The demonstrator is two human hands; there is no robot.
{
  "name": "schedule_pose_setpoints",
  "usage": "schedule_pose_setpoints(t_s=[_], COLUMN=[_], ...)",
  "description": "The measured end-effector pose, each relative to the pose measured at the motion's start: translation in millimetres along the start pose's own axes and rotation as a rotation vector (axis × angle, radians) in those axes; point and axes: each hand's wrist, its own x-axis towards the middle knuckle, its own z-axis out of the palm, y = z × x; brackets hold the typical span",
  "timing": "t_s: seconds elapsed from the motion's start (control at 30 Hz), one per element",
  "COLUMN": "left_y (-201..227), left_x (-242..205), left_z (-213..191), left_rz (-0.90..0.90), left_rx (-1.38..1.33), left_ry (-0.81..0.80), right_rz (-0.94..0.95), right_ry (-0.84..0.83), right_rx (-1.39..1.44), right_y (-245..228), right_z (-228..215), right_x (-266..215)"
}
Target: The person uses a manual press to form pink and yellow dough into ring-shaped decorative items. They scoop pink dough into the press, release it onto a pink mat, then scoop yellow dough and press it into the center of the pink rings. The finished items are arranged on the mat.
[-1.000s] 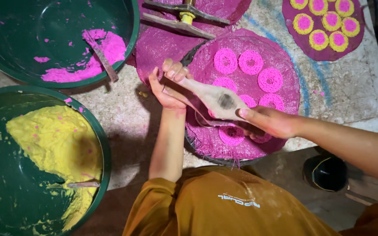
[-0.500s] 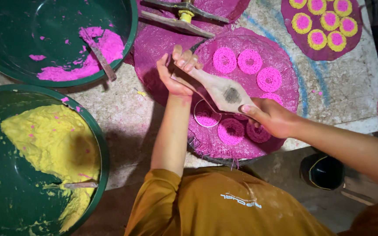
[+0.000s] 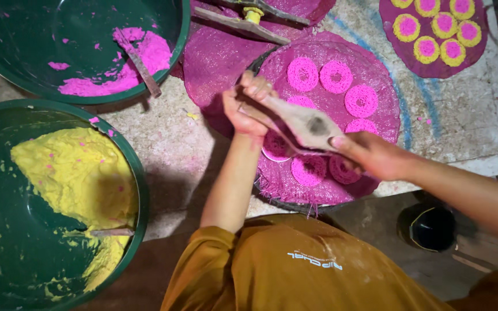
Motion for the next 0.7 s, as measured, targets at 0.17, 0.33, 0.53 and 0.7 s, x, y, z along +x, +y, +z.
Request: schedule_pose_setpoints(t_s=[0.17,0.33,0.53,0.7], left_y=[-8,11,1,-2], left_x=[4,-52,-82,-77], left_z=[11,61,77,75], left_rz=[-0.187,-0.403,-0.475,-0.351], left_rx=[0.757,2.043,2.439,2.409], left_ry=[0.314,-0.008,-0.134,-0.116], right_rz=[-0.152,-0.465,-0.678,-0.754], right_ry=[0.207,0.263,0.437,0.470], right_rx=[0.105,0.796,1.044,1.202], right_y=[59,98,88,94], right_z=[-27,-2,49,69], right_x=[-19,-47,-68,-68])
